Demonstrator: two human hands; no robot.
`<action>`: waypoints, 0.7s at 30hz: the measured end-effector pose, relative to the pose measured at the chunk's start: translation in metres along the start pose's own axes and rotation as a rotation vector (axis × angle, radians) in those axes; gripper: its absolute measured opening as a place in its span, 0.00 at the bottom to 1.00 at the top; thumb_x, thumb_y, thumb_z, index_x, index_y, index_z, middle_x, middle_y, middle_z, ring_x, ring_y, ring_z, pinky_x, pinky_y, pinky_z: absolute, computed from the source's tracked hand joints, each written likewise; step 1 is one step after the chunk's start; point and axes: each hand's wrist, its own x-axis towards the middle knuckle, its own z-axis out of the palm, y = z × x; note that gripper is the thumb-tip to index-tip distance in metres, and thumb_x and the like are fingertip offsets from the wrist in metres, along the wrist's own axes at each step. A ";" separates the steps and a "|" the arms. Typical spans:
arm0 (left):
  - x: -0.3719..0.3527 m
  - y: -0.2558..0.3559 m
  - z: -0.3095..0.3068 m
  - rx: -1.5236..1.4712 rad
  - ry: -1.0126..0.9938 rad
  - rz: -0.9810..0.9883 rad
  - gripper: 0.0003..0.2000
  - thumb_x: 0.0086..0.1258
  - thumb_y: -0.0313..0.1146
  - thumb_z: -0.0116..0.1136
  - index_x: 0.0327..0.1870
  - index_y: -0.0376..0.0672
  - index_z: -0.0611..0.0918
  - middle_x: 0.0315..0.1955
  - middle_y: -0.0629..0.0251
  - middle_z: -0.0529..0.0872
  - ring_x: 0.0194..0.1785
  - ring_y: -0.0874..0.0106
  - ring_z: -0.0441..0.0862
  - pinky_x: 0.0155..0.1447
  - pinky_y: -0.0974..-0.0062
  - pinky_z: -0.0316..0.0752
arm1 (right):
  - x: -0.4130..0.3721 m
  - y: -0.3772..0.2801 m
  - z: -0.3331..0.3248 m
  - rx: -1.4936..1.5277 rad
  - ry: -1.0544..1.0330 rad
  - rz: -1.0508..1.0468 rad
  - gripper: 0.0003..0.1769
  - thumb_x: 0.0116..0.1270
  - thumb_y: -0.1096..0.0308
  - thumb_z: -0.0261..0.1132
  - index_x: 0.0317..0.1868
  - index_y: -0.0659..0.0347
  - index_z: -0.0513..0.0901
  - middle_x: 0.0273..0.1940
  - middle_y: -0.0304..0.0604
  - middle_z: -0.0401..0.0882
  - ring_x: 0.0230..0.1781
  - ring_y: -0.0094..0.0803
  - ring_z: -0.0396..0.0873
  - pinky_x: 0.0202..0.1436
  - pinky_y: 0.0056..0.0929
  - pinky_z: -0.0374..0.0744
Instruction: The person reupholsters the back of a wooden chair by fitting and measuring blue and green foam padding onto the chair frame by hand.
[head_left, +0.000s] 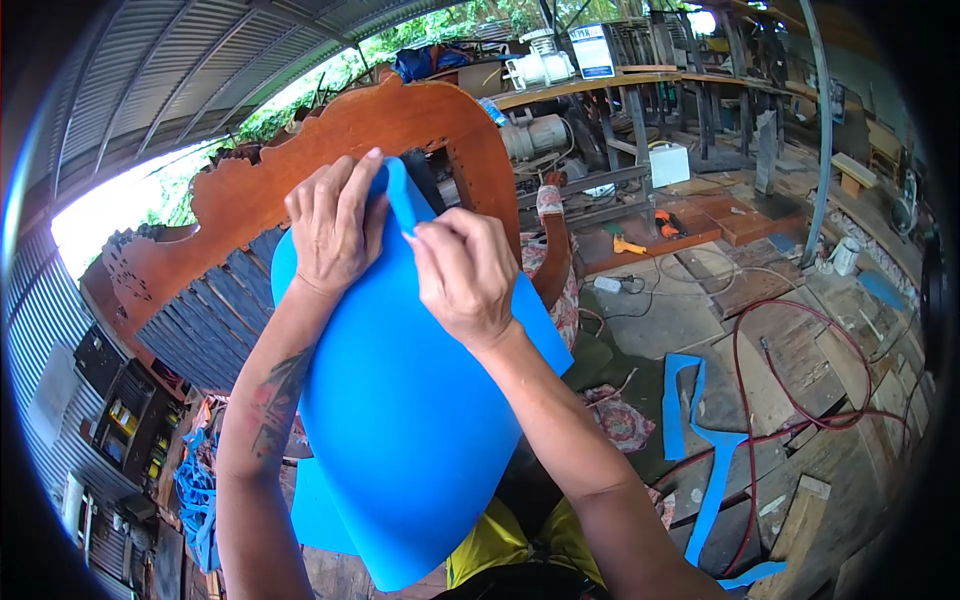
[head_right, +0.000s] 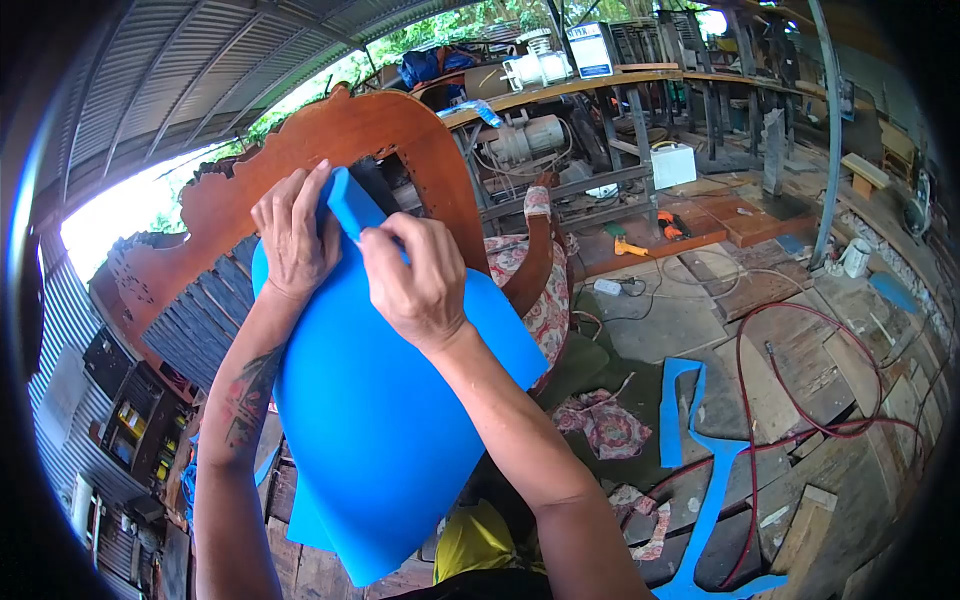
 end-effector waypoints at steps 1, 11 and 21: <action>0.001 0.003 -0.002 0.116 0.017 -0.053 0.27 0.65 0.39 0.72 0.66 0.47 0.79 0.53 0.63 0.82 0.55 0.63 0.79 0.59 0.64 0.67 | 0.001 0.004 0.002 0.005 0.063 0.072 0.12 0.63 0.75 0.74 0.45 0.60 0.82 0.39 0.45 0.81 0.37 0.44 0.80 0.38 0.39 0.79; 0.015 0.015 -0.020 0.222 -0.014 -0.199 0.22 0.64 0.56 0.70 0.43 0.47 0.80 0.36 0.67 0.83 0.39 0.66 0.80 0.40 0.67 0.70 | 0.013 0.028 0.007 -0.026 0.005 0.450 0.12 0.69 0.68 0.73 0.44 0.66 0.81 0.38 0.51 0.81 0.38 0.48 0.81 0.41 0.45 0.79; 0.010 0.043 -0.049 0.062 -0.132 -0.555 0.21 0.68 0.50 0.70 0.41 0.39 0.80 0.36 0.60 0.82 0.42 0.59 0.81 0.48 0.57 0.74 | 0.013 0.027 0.008 -0.090 -0.026 0.431 0.11 0.69 0.67 0.72 0.43 0.64 0.81 0.37 0.50 0.82 0.38 0.47 0.82 0.42 0.45 0.79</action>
